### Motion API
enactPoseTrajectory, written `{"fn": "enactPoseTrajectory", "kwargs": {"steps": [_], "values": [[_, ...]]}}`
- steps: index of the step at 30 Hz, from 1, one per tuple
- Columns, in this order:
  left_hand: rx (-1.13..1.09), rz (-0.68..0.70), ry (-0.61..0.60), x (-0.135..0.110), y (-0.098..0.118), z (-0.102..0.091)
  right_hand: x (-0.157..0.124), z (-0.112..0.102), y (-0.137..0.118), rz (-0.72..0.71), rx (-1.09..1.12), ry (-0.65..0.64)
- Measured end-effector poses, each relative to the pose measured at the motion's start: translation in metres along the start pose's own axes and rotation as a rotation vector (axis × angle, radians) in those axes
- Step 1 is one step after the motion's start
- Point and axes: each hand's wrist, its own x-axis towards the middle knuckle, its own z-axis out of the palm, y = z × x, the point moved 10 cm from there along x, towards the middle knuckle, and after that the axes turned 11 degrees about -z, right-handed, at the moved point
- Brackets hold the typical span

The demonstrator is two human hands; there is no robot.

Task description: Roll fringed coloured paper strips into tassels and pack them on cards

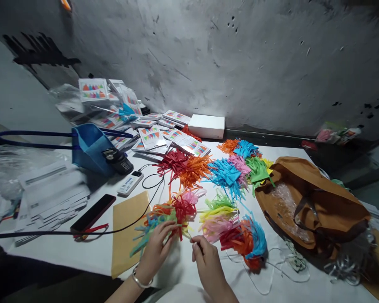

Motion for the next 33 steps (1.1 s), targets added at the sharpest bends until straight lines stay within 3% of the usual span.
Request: {"fn": "enactPoseTrajectory", "kwargs": {"steps": [2,5,8,10,15,19,24,26,30,33], "values": [[0.215,0.020,-0.014,0.001,-0.016,0.016,-0.001,0.000,0.002,0.004,-0.001,0.004],[0.477,-0.099,-0.007,0.010,-0.064,0.025,-0.011,0.004,0.017,0.053,-0.001,0.004],[0.434,-0.213,-0.043,0.019,-0.107,0.021,-0.022,0.007,0.033,0.100,0.003,0.007],[0.294,-0.200,-0.092,0.024,-0.113,0.015,-0.026,0.007,0.038,0.113,-0.004,0.005],[-0.213,-0.259,-0.116,0.024,-0.075,-0.008,-0.021,0.006,0.032,0.110,0.014,0.012],[-0.478,-0.309,-0.264,0.008,-0.018,0.007,-0.010,-0.003,0.004,0.028,0.096,0.062],[-0.461,-0.152,-0.406,-0.010,0.042,0.024,0.002,-0.021,-0.033,-0.073,0.087,0.079],[-0.378,-0.098,-0.384,-0.013,0.051,0.022,0.005,-0.022,-0.037,-0.080,0.094,0.064],[-0.254,-0.050,-0.163,-0.016,0.054,0.006,0.004,-0.026,-0.030,-0.066,0.125,0.159],[-0.371,-0.076,-0.246,-0.020,0.058,0.022,0.002,-0.024,-0.022,-0.036,0.184,0.222]]}}
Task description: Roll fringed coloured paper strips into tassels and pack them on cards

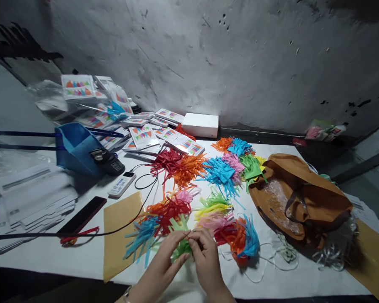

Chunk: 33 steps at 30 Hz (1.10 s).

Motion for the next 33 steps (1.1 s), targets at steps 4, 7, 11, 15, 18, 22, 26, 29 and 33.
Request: {"fn": "enactPoseTrajectory", "kwargs": {"steps": [4,7,11,15,18,22,26,29,33], "values": [[-0.438,-0.207,-0.095,0.008,-0.015,0.017,0.000,-0.014,0.000,-0.004,0.079,0.136],[-0.756,-0.391,-0.187,0.008,-0.026,0.028,-0.002,-0.027,0.000,0.019,-0.020,0.161],[-1.008,-0.560,-0.253,0.002,-0.033,0.037,-0.005,-0.020,-0.008,-0.007,-0.194,0.014],[-1.113,-0.601,-0.273,0.001,-0.034,0.042,-0.006,-0.017,-0.017,-0.039,-0.251,-0.007],[-1.151,-0.600,-0.283,0.002,-0.034,0.044,-0.005,-0.019,-0.019,-0.042,-0.250,0.017],[-1.135,-0.613,-0.281,0.000,-0.035,0.044,-0.006,-0.018,-0.019,-0.031,-0.224,0.013],[-1.144,-0.611,-0.292,0.000,-0.035,0.045,-0.006,-0.019,-0.021,-0.030,-0.224,0.021],[-1.149,-0.599,-0.304,0.001,-0.033,0.046,-0.005,-0.019,-0.022,-0.038,-0.231,0.013],[-1.144,-0.598,-0.301,0.002,-0.032,0.047,-0.006,-0.020,-0.020,-0.029,-0.231,0.013]]}}
